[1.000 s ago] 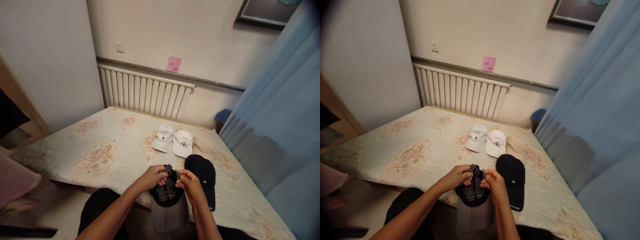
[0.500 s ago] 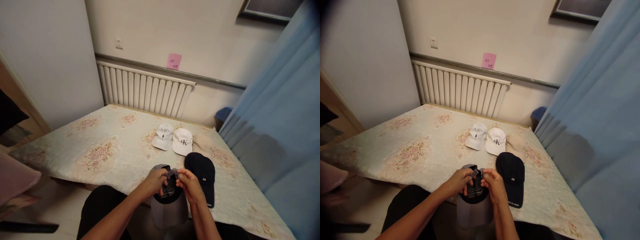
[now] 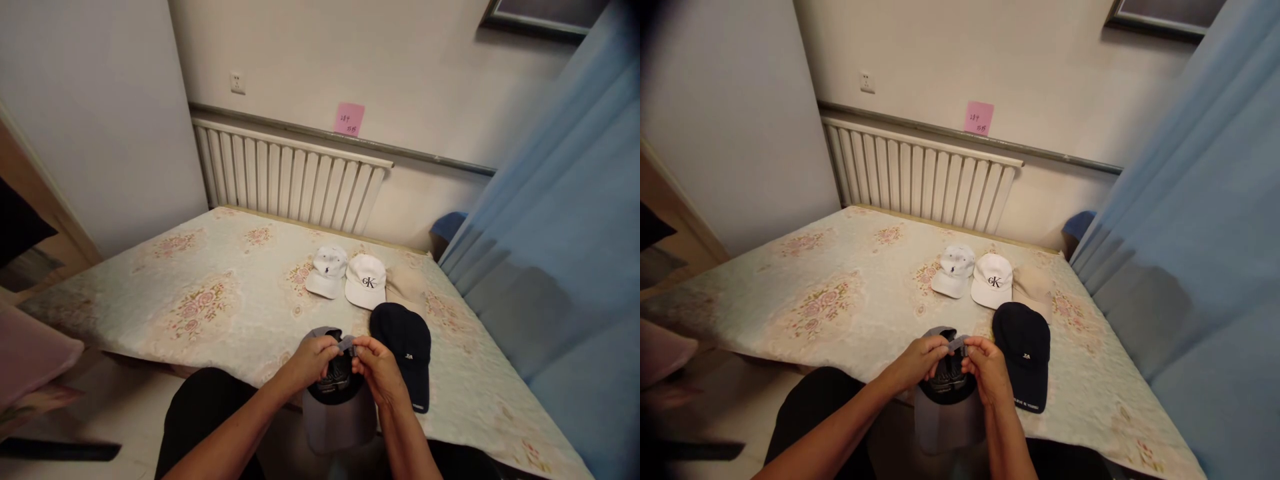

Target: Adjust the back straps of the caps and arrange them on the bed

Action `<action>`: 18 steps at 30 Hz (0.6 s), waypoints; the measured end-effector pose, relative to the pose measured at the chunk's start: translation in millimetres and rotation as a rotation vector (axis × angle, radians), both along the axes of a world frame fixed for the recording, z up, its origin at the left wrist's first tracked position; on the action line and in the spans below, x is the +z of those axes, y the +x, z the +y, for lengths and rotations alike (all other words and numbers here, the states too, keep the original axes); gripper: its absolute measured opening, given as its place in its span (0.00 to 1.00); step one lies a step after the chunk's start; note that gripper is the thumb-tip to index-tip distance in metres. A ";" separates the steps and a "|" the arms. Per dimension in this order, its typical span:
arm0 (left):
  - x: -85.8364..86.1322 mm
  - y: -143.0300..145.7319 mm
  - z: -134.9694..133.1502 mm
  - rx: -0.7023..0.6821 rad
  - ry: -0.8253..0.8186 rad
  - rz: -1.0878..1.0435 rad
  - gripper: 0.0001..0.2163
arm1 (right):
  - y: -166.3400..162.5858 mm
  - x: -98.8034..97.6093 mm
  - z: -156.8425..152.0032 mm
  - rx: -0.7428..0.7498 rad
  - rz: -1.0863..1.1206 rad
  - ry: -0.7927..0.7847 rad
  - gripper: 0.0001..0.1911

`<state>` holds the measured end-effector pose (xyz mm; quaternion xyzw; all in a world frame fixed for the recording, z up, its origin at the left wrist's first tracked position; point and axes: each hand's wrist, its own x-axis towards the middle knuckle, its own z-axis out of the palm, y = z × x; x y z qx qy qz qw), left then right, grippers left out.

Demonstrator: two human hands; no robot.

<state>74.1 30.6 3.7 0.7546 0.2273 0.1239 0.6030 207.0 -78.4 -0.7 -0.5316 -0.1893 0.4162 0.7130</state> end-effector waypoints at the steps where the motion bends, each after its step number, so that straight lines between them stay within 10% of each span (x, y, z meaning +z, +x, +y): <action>1: -0.5 -0.4 -0.1 0.001 -0.005 0.000 0.12 | -0.5 0.2 0.1 0.000 -0.001 -0.001 0.14; 18: 0.2 -1.0 -1.7 0.002 -0.013 0.069 0.10 | -3.2 0.8 0.3 0.042 -0.009 -0.004 0.13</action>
